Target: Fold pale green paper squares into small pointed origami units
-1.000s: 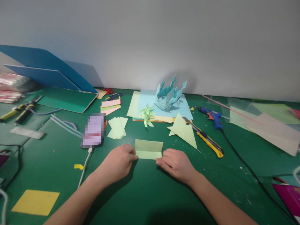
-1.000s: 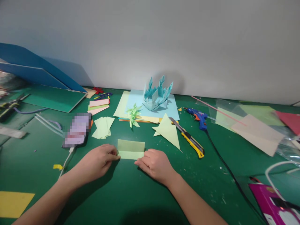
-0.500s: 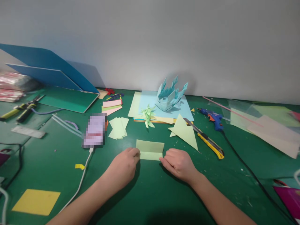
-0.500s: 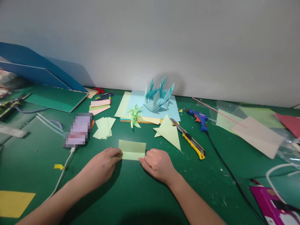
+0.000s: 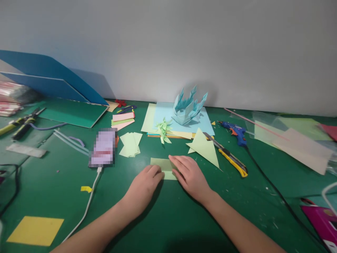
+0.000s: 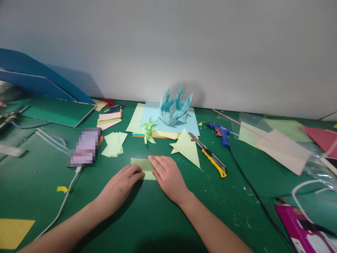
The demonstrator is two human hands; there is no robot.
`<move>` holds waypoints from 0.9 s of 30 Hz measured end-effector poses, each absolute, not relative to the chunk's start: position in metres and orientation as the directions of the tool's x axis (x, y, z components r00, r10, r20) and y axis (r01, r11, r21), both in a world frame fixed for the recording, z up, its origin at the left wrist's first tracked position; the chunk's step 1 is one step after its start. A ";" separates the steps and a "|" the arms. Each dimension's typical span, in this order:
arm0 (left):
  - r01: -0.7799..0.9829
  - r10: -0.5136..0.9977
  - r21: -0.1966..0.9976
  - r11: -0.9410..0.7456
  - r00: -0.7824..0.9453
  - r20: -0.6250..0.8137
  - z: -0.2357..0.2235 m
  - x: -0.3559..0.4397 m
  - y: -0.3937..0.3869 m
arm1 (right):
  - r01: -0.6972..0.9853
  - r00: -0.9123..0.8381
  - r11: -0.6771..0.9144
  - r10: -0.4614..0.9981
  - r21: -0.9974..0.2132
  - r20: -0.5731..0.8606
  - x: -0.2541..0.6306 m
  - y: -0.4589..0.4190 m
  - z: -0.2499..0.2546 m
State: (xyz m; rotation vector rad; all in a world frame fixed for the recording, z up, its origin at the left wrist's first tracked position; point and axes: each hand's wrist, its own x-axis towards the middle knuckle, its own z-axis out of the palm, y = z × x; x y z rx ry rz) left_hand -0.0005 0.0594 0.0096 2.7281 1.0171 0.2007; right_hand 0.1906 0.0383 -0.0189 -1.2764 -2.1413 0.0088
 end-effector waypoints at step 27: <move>0.588 0.626 0.226 -0.776 0.759 0.175 0.008 -0.001 0.061 | 0.786 -0.433 0.592 0.733 -0.179 0.524 0.187 0.042 -0.022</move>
